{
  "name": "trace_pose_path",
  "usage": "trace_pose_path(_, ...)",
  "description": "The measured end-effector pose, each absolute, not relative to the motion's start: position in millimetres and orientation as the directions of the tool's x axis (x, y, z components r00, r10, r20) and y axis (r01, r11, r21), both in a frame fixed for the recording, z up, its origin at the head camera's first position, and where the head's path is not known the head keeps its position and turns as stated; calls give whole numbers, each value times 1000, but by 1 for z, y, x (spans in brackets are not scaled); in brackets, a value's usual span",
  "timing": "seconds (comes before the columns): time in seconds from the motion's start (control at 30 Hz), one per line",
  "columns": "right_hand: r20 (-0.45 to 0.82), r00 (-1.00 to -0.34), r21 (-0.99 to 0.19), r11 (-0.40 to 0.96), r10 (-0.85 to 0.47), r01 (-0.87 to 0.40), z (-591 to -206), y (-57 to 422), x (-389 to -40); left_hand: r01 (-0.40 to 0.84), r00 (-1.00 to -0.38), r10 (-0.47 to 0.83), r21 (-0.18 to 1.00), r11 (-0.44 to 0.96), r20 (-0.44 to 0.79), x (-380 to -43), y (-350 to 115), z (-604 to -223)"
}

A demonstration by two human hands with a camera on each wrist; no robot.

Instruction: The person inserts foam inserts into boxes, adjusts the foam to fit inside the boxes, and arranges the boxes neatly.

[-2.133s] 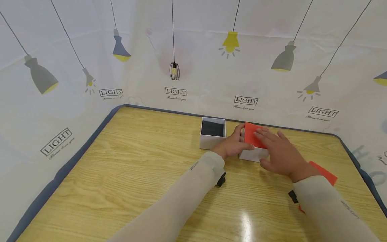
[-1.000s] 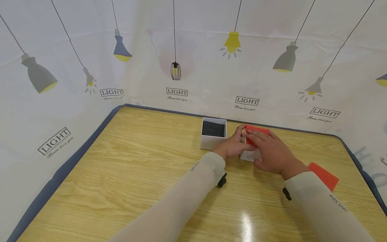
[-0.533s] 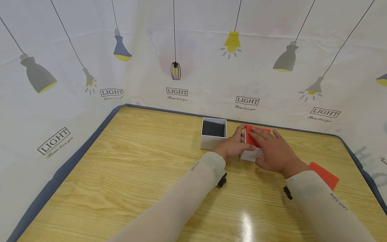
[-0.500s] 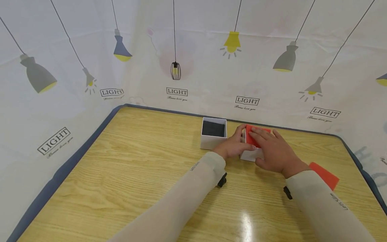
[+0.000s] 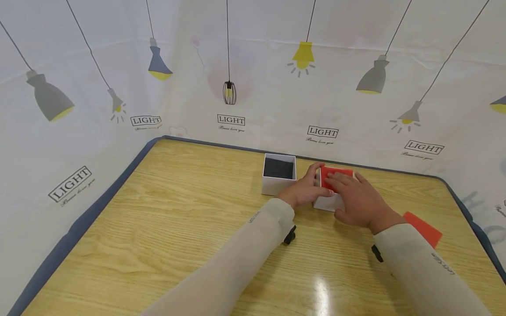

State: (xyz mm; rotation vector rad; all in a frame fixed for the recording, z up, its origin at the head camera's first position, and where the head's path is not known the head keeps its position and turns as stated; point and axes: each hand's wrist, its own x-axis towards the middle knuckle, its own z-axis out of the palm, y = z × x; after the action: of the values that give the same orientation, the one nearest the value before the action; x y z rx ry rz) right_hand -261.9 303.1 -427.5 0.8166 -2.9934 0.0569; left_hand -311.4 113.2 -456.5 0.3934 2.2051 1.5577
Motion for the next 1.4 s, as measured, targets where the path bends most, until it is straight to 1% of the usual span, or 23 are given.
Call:
trace_pose_path(0.27,72,-854,-18,856,-515,-517,-424,307,-262,-11,-877,448,940,342,-173,-311,114,-454)
trace_pose_path(0.57,40,-877,-13,877,-479,-480,-422,309,-263,-34,-874,446,940,339,-192,-310,112,-453)
trace_pose_path(0.8,4,-873,-13,873,-488,-488,-422,307,-265,-28,-876,444,940,340,-186,-309,112,-453)
trace_pose_path(0.93,4,-874,-9,874,-485,-485,-421,307,-265,-23,-876,442,934,356,-191,-309,113,-453)
trace_pose_path(1.2,-2,-876,46,875,-483,-483,-414,311,-262,-25,-876,447,942,335,-183,-310,112,-454)
trace_pose_path(1.4,-51,-879,68,877,-473,-476,-410,304,-266,-32,-877,442,941,338,-189,-309,112,-454)
